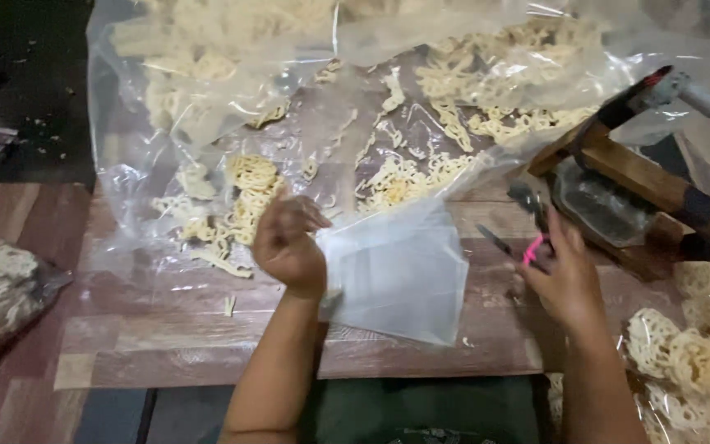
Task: Packaging individual crackers into plastic bags and sealing them with a manual heat sealer
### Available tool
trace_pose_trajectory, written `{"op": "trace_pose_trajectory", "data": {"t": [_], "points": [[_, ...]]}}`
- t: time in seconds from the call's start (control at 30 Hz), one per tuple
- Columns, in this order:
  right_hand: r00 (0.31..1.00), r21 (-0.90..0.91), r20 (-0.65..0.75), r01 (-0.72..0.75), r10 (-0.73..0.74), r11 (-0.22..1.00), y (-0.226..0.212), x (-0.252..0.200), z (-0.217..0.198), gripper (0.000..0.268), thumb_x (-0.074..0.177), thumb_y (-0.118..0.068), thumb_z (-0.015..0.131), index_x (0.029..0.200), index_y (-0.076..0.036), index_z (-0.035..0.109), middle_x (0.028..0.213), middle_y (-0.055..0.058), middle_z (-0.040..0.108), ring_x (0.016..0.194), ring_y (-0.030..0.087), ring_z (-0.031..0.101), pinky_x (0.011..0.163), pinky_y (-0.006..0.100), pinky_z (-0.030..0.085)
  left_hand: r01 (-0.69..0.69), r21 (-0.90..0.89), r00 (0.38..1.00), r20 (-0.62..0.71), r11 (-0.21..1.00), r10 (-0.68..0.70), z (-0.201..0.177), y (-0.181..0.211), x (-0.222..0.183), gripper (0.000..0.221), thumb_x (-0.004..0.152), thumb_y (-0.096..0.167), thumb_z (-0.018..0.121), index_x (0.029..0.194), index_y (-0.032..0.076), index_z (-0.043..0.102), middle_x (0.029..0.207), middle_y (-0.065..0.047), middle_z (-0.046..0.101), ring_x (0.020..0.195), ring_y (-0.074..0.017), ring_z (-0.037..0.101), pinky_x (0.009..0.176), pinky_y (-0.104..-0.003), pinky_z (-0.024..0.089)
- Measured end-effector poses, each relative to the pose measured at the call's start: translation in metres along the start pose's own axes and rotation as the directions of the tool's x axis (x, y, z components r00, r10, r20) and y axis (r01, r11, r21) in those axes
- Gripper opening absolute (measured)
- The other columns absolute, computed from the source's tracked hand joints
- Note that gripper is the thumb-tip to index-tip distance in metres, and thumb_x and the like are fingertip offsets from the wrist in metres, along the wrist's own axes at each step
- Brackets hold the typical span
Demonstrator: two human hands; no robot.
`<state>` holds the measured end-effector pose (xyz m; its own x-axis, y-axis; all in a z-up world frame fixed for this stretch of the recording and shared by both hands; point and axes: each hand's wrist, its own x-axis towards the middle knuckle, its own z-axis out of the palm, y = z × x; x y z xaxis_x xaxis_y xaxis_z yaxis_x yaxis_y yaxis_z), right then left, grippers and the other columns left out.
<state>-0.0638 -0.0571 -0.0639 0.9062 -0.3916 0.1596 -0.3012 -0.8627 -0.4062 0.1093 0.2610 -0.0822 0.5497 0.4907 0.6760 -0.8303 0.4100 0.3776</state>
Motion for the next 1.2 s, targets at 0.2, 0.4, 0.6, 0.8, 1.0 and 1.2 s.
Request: {"op": "trace_pose_trajectory", "data": {"t": [0.2,0.4,0.6,0.8,1.0,1.2], "points": [[0.987,0.722,0.154,-0.148,0.053,0.675,-0.198,0.029,0.026,0.055,0.090,-0.018,0.070,0.138,0.004,0.053,0.113,0.021,0.051,0.104,0.038,0.061,0.097,0.047,0.052,-0.285,0.317,0.883,-0.280,0.905,0.377,-0.015,0.036,0.051,0.033,0.110,0.016,0.049,0.125,-0.012,0.055,0.058,-0.005,0.049,0.056,-0.0186,0.056,0.074,-0.036,0.045],[0.574,-0.018,0.065,0.818,-0.816,0.575,-0.242,0.081,0.210,0.077,0.072,-0.019,0.078,0.141,-0.002,0.050,0.118,0.013,0.059,0.096,0.033,0.062,0.074,0.045,0.052,-0.382,0.497,0.807,-0.232,0.779,0.544,-0.025,0.034,0.057,0.034,0.110,0.013,0.045,0.129,-0.015,0.050,0.068,-0.009,0.051,0.061,-0.0211,0.056,0.080,-0.044,0.049],[0.857,-0.010,0.177,0.493,-0.484,0.870,-0.212,0.137,0.143,0.066,0.065,-0.019,0.091,0.123,-0.001,0.065,0.101,0.019,0.069,0.089,0.043,0.072,0.071,0.051,0.058,-0.331,0.441,0.840,-0.265,0.835,0.473,-0.042,0.010,0.052,0.024,0.103,0.008,0.052,0.112,-0.012,0.062,0.054,-0.004,0.054,0.055,-0.0194,0.058,0.077,-0.041,0.050],[0.852,-0.318,-0.002,0.496,-0.524,0.808,-0.130,0.150,0.062,0.076,0.069,-0.024,0.092,0.133,0.003,0.063,0.116,0.025,0.065,0.100,0.045,0.067,0.077,0.053,0.056,-0.371,0.422,0.921,0.051,0.827,0.387,-0.030,0.017,0.047,0.035,0.101,0.000,0.054,0.122,-0.028,0.053,0.055,-0.015,0.056,0.049,-0.0272,0.056,0.066,-0.042,0.053],[0.563,-0.421,-0.115,0.719,-0.819,0.553,-0.188,0.143,0.117,0.044,0.087,-0.015,0.069,0.131,-0.010,0.064,0.112,0.011,0.066,0.094,0.029,0.065,0.067,0.042,0.049,-0.549,0.590,0.833,0.328,0.593,0.446,-0.039,-0.006,0.030,0.029,0.099,0.006,0.062,0.113,-0.019,0.068,0.060,-0.009,0.061,0.048,-0.0223,0.055,0.062,-0.040,0.054],[0.539,-0.539,-0.181,0.645,-0.823,0.541,-0.177,0.180,0.165,0.029,0.087,-0.016,0.067,0.115,-0.020,0.068,0.096,0.000,0.064,0.082,0.023,0.065,0.068,0.037,0.050,-0.527,0.618,0.845,0.455,0.583,0.282,0.002,0.013,0.029,0.027,0.096,-0.006,0.061,0.120,-0.010,0.072,0.062,-0.012,0.053,0.050,-0.0302,0.050,0.056,-0.040,0.049]]}}
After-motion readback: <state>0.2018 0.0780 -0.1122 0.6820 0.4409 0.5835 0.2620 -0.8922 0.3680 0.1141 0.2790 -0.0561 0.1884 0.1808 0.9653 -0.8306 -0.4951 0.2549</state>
